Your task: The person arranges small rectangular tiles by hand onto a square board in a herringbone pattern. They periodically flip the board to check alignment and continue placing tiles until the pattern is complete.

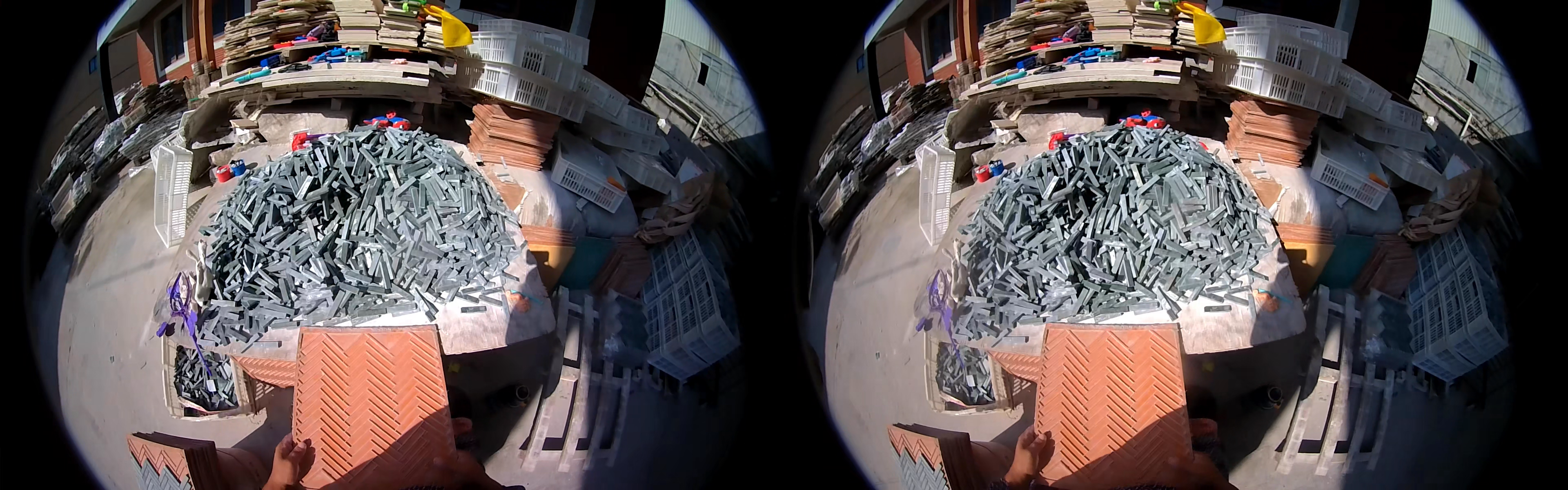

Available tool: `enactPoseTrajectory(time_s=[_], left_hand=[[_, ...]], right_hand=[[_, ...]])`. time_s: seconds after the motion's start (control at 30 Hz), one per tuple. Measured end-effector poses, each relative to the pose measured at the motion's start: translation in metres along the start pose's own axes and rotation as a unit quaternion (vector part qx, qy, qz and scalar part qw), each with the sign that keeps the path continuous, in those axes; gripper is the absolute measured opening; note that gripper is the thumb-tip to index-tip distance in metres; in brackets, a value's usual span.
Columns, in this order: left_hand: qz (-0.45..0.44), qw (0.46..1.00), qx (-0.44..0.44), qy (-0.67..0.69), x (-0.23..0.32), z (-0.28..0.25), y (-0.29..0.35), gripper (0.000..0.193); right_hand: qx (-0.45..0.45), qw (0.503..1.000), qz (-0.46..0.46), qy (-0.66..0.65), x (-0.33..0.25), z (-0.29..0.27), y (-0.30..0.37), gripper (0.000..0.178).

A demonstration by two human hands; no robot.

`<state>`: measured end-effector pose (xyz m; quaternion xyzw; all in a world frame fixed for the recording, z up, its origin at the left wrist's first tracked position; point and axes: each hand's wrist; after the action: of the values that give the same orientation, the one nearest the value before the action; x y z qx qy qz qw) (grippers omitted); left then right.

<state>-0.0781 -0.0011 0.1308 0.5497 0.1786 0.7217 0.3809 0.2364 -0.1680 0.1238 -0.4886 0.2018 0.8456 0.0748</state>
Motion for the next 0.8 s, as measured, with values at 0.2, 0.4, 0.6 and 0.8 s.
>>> enactPoseTrajectory(time_s=[0.2,0.4,0.6,0.8], left_hand=[[0.173,0.881,0.114,-0.424,0.020,-0.029,-0.056,0.042],[0.385,0.726,0.205,-0.532,0.194,0.034,-0.109,0.055],[0.524,0.657,0.245,-0.483,0.354,0.066,-0.275,0.066],[0.430,0.653,0.365,-0.506,0.485,0.087,-0.373,0.071]], right_hand=[[-0.245,0.855,0.149,0.433,-0.064,-0.012,-0.067,0.036],[-0.070,0.768,-0.285,0.570,-0.153,0.026,-0.214,0.054],[0.140,0.620,-0.509,0.580,-0.210,0.003,-0.426,0.063],[0.167,0.698,-0.412,0.562,-0.241,-0.036,-0.551,0.074]])
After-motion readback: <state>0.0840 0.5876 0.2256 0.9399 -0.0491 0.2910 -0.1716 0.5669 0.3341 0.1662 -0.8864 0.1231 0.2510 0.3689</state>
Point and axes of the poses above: each hand's wrist, its own y-axis away from the middle knuckle, its own z-axis out of the palm, x = y × z, and after that the axes turned 15 degrees about -z, right-handed
